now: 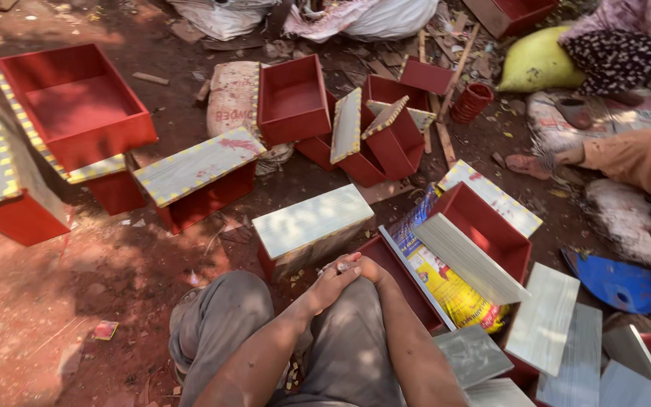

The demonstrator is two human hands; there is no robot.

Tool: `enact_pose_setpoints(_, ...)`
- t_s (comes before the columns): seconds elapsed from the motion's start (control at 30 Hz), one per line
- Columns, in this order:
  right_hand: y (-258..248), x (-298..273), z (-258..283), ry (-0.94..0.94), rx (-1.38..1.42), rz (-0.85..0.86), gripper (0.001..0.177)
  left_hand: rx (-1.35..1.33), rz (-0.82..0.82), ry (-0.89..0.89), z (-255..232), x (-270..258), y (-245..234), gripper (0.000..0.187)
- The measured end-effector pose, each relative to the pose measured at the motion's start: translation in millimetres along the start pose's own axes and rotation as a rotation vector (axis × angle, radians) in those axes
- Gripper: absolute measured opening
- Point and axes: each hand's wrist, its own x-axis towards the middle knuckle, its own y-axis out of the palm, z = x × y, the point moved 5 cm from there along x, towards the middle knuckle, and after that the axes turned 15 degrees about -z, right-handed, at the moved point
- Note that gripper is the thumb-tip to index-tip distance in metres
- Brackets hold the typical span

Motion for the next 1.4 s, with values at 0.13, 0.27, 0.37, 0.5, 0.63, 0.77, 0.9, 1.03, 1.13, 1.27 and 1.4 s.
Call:
enact_pose_setpoints(0.13, 6, 0, -2, -0.042, 0.073, 0.103, 0.035, 0.019, 0.003, 0.018, 4, 0, 2, 0.061)
enact_pose_setpoints(0.27, 5, -7, 3, -0.176, -0.133, 0.064, 0.033, 0.035, 0.017, 0.011, 1, -1, 6, 0.064)
enact_pose_setpoints(0.37, 6, -10, -1, -0.129, 0.055, 0.019, 0.031, -0.031, 0.060, -0.062, 3, -3, 7, 0.065)
enact_pose_setpoints(0.5, 10, -8, 2, -0.204, 0.025, 0.068, 0.031, -0.023, 0.086, -0.126, 2, -5, 7, 0.068)
enact_pose_setpoints(0.63, 12, -7, 3, -0.262, -0.152, -0.024, 0.033, -0.074, 0.107, -0.150, -1, -9, 5, 0.067)
enact_pose_setpoints(0.77, 20, -5, 2, -0.228, -0.123, -0.078, 0.032, -0.170, 0.136, -0.167, -8, -13, 5, 0.067)
enact_pose_setpoints(0.9, 24, -1, 6, -0.212, -0.097, -0.071, 0.032, -0.105, 0.120, -0.205, -7, -17, 2, 0.066)
enact_pose_setpoints(1.03, 17, -4, 5, -0.205, -0.109, -0.122, 0.038, -0.152, 0.168, -0.191, -7, -12, 8, 0.065)
enact_pose_setpoints(1.13, 10, -8, -1, -0.172, -0.165, -0.188, 0.040, -0.123, 0.183, -0.148, -4, -12, 13, 0.062)
enact_pose_setpoints(1.27, 2, -15, 0, -0.214, -0.174, -0.194, 0.038, -0.011, 0.131, -0.139, -4, -13, 18, 0.059)
enact_pose_setpoints(1.4, -8, -26, 3, -0.301, -0.096, -0.131, 0.040, 0.011, 0.167, -0.113, -11, -13, 31, 0.056)
